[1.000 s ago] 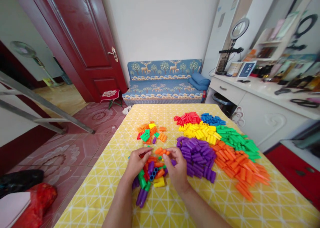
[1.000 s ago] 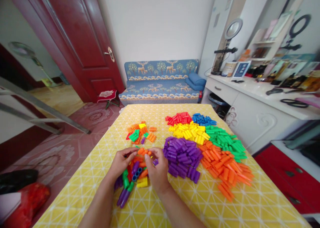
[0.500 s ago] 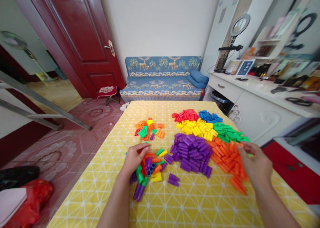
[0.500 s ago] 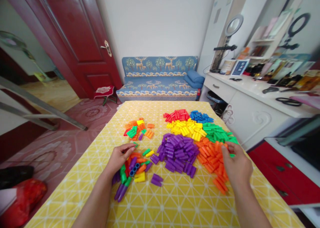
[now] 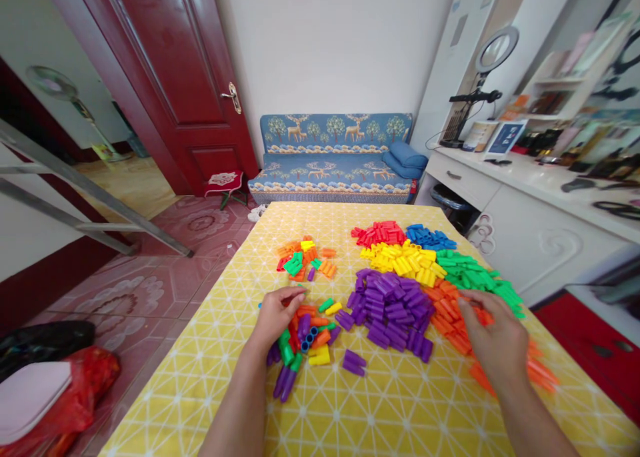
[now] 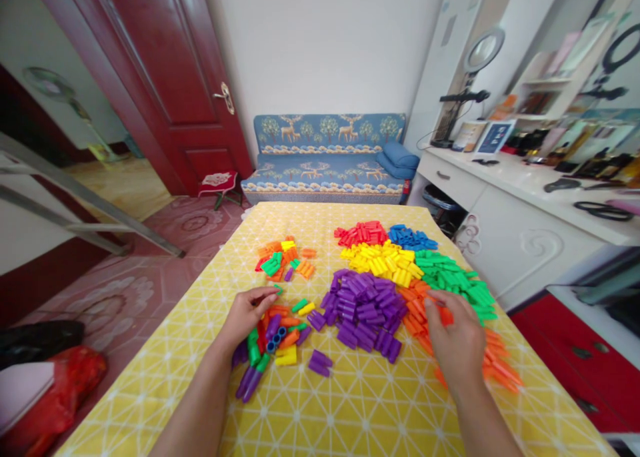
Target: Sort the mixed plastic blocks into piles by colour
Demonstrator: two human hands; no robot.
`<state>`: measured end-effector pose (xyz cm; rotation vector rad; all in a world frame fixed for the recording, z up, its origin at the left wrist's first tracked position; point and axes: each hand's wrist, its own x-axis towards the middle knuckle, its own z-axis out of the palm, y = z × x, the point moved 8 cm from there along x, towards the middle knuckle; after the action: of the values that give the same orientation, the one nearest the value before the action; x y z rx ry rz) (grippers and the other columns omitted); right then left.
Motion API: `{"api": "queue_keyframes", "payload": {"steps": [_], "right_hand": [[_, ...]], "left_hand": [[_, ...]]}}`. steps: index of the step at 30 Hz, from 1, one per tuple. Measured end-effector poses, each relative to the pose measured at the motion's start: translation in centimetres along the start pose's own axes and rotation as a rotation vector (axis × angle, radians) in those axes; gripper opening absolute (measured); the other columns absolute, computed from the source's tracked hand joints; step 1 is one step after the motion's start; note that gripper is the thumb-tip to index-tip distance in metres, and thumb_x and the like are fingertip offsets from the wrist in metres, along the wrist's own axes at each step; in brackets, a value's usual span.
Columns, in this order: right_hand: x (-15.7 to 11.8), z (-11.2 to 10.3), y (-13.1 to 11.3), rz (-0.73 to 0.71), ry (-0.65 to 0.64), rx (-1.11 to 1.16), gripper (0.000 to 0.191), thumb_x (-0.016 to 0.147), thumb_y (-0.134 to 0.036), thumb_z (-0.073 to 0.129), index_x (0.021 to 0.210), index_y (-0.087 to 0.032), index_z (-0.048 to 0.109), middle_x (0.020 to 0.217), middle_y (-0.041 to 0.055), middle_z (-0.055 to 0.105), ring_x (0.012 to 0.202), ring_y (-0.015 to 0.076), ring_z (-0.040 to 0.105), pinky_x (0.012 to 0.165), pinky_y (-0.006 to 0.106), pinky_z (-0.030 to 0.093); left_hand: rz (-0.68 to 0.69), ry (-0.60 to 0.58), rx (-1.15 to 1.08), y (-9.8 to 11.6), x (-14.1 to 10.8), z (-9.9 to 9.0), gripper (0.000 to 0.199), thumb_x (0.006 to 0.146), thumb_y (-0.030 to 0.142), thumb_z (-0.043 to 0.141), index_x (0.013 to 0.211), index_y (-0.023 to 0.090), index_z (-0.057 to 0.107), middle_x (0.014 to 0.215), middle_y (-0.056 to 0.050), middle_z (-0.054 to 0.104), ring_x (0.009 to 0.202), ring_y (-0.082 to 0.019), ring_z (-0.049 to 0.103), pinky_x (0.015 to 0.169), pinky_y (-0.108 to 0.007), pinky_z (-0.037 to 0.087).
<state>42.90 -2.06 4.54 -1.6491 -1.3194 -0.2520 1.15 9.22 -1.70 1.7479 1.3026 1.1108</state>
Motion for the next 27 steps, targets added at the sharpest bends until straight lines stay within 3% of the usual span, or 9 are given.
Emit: {"api": "queue_keyframes", "payload": {"steps": [4, 7, 15, 18, 22, 27], "right_hand": [[-3.1, 4.7, -6.5, -0.091, -0.353, 0.311, 0.017, 0.085, -0.036, 0.057, 0.089, -0.023, 0.068, 0.09, 0.0048, 0.069, 0.08, 0.0193, 0.065, 0.072, 0.032, 0.053], [-6.3, 7.8, -10.6, -0.179, -0.584, 0.378, 0.014, 0.086, -0.026, 0.055, 0.091, -0.025, 0.068, 0.094, 0.0039, 0.069, 0.086, 0.019, 0.066, 0.074, 0.03, 0.054], [-10.6, 13.1, -14.8, -0.153, -0.911, 0.103, 0.054, 0.077, -0.01, 0.052, 0.128, -0.025, 0.056, 0.121, 0.0081, 0.061, 0.102, 0.0233, 0.064, 0.088, 0.034, 0.051], [-11.1, 14.0, -16.0, -0.168, -0.967, 0.041, 0.059, 0.077, -0.009, 0.052, 0.133, -0.026, 0.051, 0.132, 0.0085, 0.052, 0.11, 0.0229, 0.061, 0.09, 0.033, 0.049], [-11.7, 15.2, -17.3, -0.204, -0.942, 0.054, 0.061, 0.077, -0.012, 0.052, 0.135, -0.029, 0.047, 0.143, 0.0067, 0.04, 0.118, 0.0228, 0.055, 0.095, 0.033, 0.046], [-12.0, 16.3, -17.6, -0.173, -0.869, 0.087, 0.057, 0.072, -0.012, 0.057, 0.125, -0.031, 0.055, 0.134, 0.0057, 0.045, 0.113, 0.0229, 0.057, 0.093, 0.033, 0.046]], "left_hand": [[-0.003, 0.0, 0.005, 0.1, -0.1, 0.0, 0.024, 0.081, 0.035, 0.063, 0.097, 0.02, 0.075, 0.1, -0.007, 0.075, 0.094, -0.025, 0.069, 0.087, -0.037, 0.052], [0.003, -0.002, 0.017, 0.1, -0.1, 0.0, 0.024, 0.082, 0.035, 0.062, 0.097, 0.02, 0.075, 0.1, -0.007, 0.075, 0.094, -0.024, 0.069, 0.086, -0.037, 0.052], [0.018, -0.007, 0.036, -0.3, 0.0, 0.1, 0.025, 0.083, 0.035, 0.061, 0.098, 0.02, 0.075, 0.1, -0.007, 0.075, 0.094, -0.024, 0.069, 0.086, -0.035, 0.053], [0.019, -0.014, 0.058, -0.4, 0.0, 0.2, 0.026, 0.084, 0.035, 0.06, 0.099, 0.02, 0.074, 0.1, -0.007, 0.075, 0.093, -0.023, 0.069, 0.085, -0.034, 0.053], [0.029, -0.015, 0.074, -0.1, -0.1, 0.2, 0.025, 0.085, 0.034, 0.059, 0.1, 0.02, 0.074, 0.1, -0.006, 0.075, 0.093, -0.022, 0.069, 0.086, -0.033, 0.053], [0.03, -0.016, 0.083, 0.3, -0.1, 0.2, 0.024, 0.084, 0.033, 0.06, 0.099, 0.02, 0.074, 0.099, -0.005, 0.075, 0.092, -0.021, 0.069, 0.085, -0.032, 0.053]]}}
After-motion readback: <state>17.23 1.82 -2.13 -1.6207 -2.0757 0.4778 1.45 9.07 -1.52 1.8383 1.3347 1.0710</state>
